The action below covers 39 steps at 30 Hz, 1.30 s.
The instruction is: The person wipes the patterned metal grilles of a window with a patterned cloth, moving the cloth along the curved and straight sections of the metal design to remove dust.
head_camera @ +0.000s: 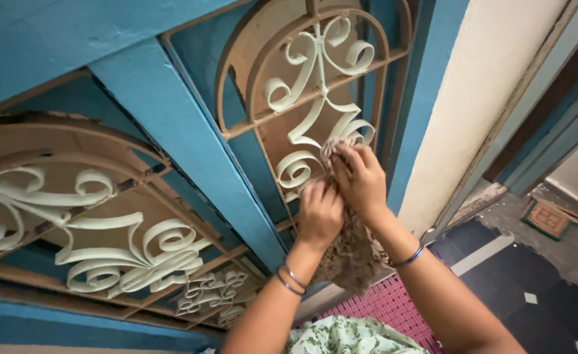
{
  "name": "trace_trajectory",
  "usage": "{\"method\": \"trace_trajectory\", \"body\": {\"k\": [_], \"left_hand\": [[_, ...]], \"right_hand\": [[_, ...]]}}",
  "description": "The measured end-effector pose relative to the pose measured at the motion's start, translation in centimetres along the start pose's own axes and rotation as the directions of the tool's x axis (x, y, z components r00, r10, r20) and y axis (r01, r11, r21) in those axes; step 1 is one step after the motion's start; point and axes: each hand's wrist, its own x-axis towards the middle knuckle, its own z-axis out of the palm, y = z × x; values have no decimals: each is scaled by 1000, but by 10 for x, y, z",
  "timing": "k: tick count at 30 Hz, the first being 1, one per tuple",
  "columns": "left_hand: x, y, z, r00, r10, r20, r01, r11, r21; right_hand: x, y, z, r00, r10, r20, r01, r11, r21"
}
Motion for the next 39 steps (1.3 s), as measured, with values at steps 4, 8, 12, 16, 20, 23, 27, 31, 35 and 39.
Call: {"method": "trace_trajectory", "body": {"k": [4, 8, 12, 16, 20, 23, 27, 31, 35, 39], "left_hand": [[-21, -3, -23, 971, -219, 95, 224, 974, -46], [-35, -6, -34, 945, -314, 90, 322, 942, -95], [-19, -5, -45, 920, -391, -6, 383, 905, -184], [-1, 9, -52, 909, -414, -43, 385, 877, -286], [1, 16, -48, 905, -398, 148, 424, 865, -267], [-3, 17, -36, 902, -364, 234, 412, 887, -207], [-3, 14, -22, 897, -329, 296, 386, 909, -159], [4, 12, -14, 924, -311, 225, 359, 907, -222], [18, 18, -4, 860, -436, 265, 500, 825, -263], [34, 23, 20, 777, -556, 296, 623, 747, -232]], "right_hand": [[-43, 2, 10, 996, 43, 80, -43, 999, -6], [-66, 11, 9, 987, 74, 145, -81, 996, 42], [-35, 18, 6, 970, 239, -41, -233, 964, 127], [7, 16, -8, 978, 109, -180, -96, 992, 84], [33, 21, -25, 981, -2, -195, -27, 989, -147], [37, 24, -23, 993, -96, -70, 73, 958, -279], [28, 14, -9, 982, -150, 114, 175, 949, -262], [29, 6, -10, 958, -194, 213, 266, 879, -395], [39, 11, -26, 945, -134, 299, 218, 938, -269], [48, 21, -23, 964, 0, 264, -3, 1000, 10]]}}
